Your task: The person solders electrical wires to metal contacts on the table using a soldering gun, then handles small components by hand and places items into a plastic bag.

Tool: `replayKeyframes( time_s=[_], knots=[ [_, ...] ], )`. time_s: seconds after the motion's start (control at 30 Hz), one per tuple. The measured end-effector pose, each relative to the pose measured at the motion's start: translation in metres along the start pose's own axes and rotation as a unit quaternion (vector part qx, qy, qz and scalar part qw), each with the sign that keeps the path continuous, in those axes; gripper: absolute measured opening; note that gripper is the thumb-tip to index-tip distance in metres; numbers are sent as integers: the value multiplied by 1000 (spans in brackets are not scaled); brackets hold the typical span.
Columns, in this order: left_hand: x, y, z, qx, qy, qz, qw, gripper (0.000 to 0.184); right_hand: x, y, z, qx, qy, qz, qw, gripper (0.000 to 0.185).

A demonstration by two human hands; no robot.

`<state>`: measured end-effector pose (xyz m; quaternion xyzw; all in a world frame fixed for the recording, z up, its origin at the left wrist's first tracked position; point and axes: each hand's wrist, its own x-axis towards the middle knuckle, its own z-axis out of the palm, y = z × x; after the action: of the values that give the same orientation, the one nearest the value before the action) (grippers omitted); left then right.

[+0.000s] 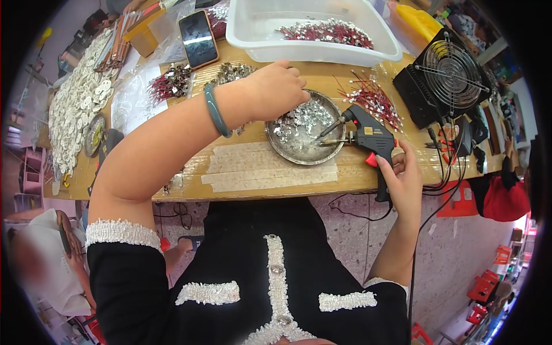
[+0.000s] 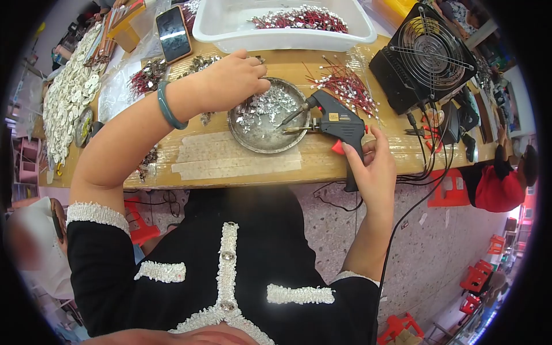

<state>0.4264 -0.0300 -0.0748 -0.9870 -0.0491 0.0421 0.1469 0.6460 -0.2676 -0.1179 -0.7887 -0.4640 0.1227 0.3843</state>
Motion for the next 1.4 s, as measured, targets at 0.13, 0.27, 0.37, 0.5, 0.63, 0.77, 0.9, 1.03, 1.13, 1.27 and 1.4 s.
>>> replayKeyframes(
  time_s=[0.13, 0.27, 0.37, 0.5, 0.63, 0.77, 0.9, 1.03, 1.13, 1.27, 1.4],
  knots=[
    [-1, 1, -3, 23, 4, 2, 1000, 16, -4, -1, -3, -9, 2, 12, 1000, 65],
    [0, 2, -6, 75, -64, 13, 995, 14, -10, 3, -2, 22, 15, 10, 1000, 62],
    [-3, -3, -3, 53, -55, 25, 997, 12, -10, 7, -1, 55, 27, 6, 998, 60],
    [-9, -1, -2, 37, -71, 23, 997, 10, -10, 6, 0, 60, 29, 2, 998, 57],
    [-14, 7, -2, 37, -78, 23, 996, 11, -11, 6, 0, 65, 31, 3, 997, 54],
    [-13, 8, -5, 26, -86, 25, 996, 11, -11, 7, 0, 62, 32, 5, 998, 52],
    [-24, 1, -8, -75, -58, -8, 995, 13, -13, 10, 0, 71, 33, -6, 997, 50],
    [-46, -3, 1, -123, 59, -60, 989, 13, -12, 8, 0, 71, 24, 7, 997, 48],
    [-63, -2, 7, -168, 98, -116, 974, 14, -12, 0, -4, 15, 65, -14, 998, 43],
    [-94, 10, 8, -426, 159, -188, 870, 20, -5, -35, -1, 31, 147, -88, 985, 24],
    [-124, 56, 5, -733, 172, -270, 600, 34, 20, -90, 29, 3, 11, -298, 955, 9]
  ],
)
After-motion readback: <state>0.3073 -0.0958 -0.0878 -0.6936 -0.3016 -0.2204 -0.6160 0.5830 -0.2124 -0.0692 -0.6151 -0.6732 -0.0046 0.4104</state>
